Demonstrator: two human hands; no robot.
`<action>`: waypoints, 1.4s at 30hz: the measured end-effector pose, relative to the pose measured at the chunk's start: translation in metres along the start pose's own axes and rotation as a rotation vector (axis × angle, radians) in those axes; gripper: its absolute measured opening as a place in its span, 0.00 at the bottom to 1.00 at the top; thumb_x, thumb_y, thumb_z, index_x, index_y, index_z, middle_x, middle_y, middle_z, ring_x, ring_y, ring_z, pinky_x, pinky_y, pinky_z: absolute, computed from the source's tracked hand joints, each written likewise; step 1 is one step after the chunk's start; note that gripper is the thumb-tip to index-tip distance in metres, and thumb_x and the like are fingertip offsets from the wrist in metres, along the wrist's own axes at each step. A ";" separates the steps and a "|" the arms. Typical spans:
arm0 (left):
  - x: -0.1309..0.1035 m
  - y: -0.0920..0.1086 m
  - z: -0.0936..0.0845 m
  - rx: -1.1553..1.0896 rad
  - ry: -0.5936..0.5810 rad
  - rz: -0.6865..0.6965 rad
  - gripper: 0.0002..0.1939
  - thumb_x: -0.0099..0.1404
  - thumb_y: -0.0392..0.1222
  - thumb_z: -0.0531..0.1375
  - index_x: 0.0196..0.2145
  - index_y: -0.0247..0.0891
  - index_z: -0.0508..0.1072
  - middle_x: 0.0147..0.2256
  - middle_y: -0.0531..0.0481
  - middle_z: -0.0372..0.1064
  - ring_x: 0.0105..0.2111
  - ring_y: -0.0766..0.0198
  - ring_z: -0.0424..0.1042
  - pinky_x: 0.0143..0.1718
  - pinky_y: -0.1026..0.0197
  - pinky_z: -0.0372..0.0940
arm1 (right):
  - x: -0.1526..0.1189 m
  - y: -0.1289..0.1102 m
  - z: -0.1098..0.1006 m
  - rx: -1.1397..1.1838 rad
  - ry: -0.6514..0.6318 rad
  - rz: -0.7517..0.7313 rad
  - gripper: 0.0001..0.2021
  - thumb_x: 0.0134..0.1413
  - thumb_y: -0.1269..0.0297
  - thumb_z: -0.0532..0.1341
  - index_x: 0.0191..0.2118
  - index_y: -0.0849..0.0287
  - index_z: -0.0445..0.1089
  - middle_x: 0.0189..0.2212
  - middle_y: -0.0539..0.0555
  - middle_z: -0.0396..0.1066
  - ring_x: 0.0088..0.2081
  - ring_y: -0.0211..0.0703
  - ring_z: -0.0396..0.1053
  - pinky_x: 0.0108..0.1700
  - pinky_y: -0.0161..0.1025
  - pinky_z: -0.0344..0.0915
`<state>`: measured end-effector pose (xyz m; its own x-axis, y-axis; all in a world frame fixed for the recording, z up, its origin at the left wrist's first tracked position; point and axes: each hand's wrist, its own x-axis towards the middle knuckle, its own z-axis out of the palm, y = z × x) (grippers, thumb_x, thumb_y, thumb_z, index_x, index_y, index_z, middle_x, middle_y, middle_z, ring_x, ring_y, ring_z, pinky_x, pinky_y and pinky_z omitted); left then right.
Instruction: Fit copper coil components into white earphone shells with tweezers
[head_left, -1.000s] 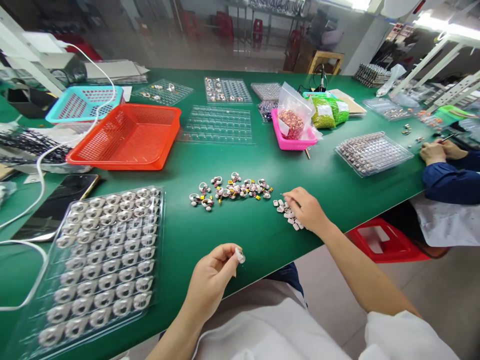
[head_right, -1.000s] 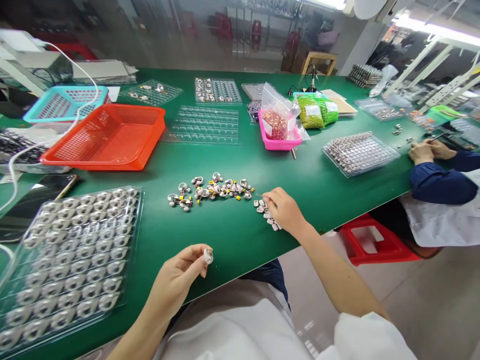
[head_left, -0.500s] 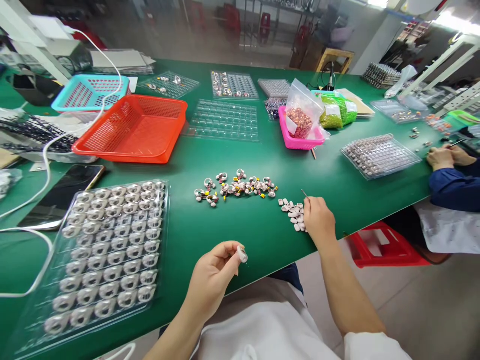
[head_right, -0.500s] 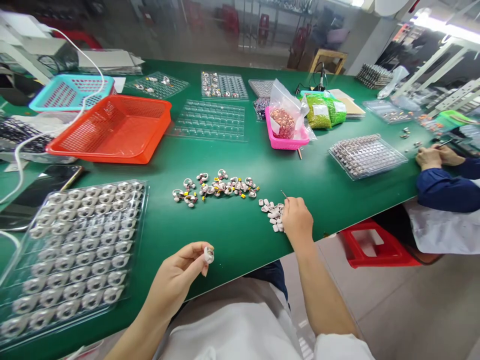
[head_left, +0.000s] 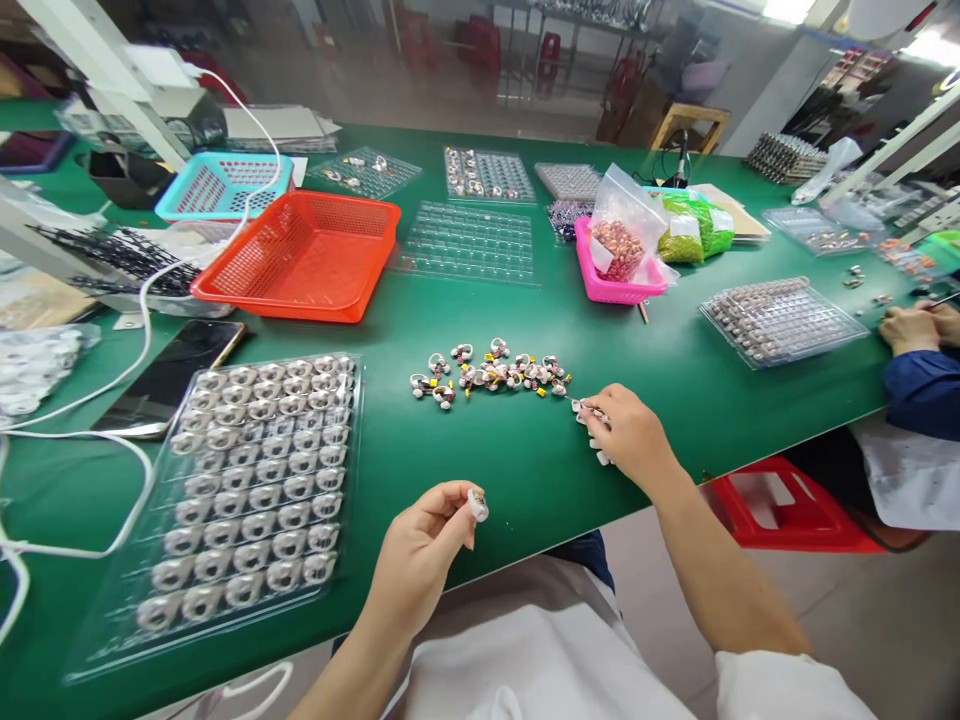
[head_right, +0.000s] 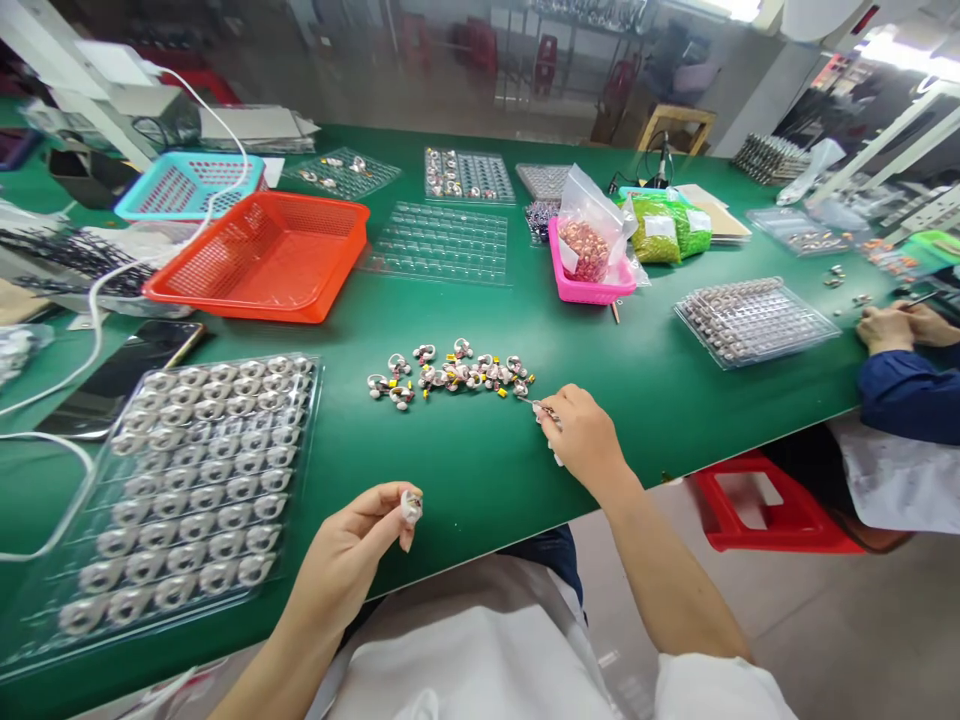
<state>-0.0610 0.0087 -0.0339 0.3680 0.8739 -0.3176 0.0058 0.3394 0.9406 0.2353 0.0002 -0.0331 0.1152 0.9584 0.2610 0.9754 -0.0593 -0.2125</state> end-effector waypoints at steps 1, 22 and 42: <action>0.000 0.000 0.000 -0.013 0.003 0.004 0.08 0.64 0.44 0.63 0.34 0.36 0.76 0.26 0.53 0.69 0.25 0.67 0.64 0.32 0.63 0.63 | 0.004 -0.003 0.003 -0.010 -0.020 -0.012 0.06 0.62 0.65 0.59 0.37 0.55 0.75 0.35 0.55 0.73 0.39 0.48 0.72 0.38 0.39 0.68; -0.024 0.017 -0.007 -0.072 0.037 0.126 0.07 0.65 0.43 0.63 0.37 0.37 0.78 0.35 0.47 0.73 0.35 0.61 0.72 0.39 0.63 0.68 | -0.041 -0.126 -0.005 1.206 -0.315 -0.008 0.04 0.62 0.64 0.63 0.38 0.55 0.76 0.32 0.53 0.74 0.32 0.43 0.70 0.31 0.37 0.66; -0.025 0.016 -0.002 -0.118 0.140 0.095 0.06 0.61 0.41 0.67 0.34 0.36 0.78 0.30 0.50 0.75 0.30 0.66 0.72 0.34 0.68 0.69 | -0.050 -0.126 0.013 1.389 -0.234 -0.051 0.09 0.62 0.74 0.62 0.43 0.52 0.75 0.35 0.53 0.74 0.36 0.42 0.71 0.35 0.37 0.66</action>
<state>-0.0719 -0.0072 -0.0106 0.2288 0.9411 -0.2491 -0.1346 0.2840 0.9493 0.1041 -0.0369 -0.0319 -0.0818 0.9828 0.1658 -0.0168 0.1650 -0.9862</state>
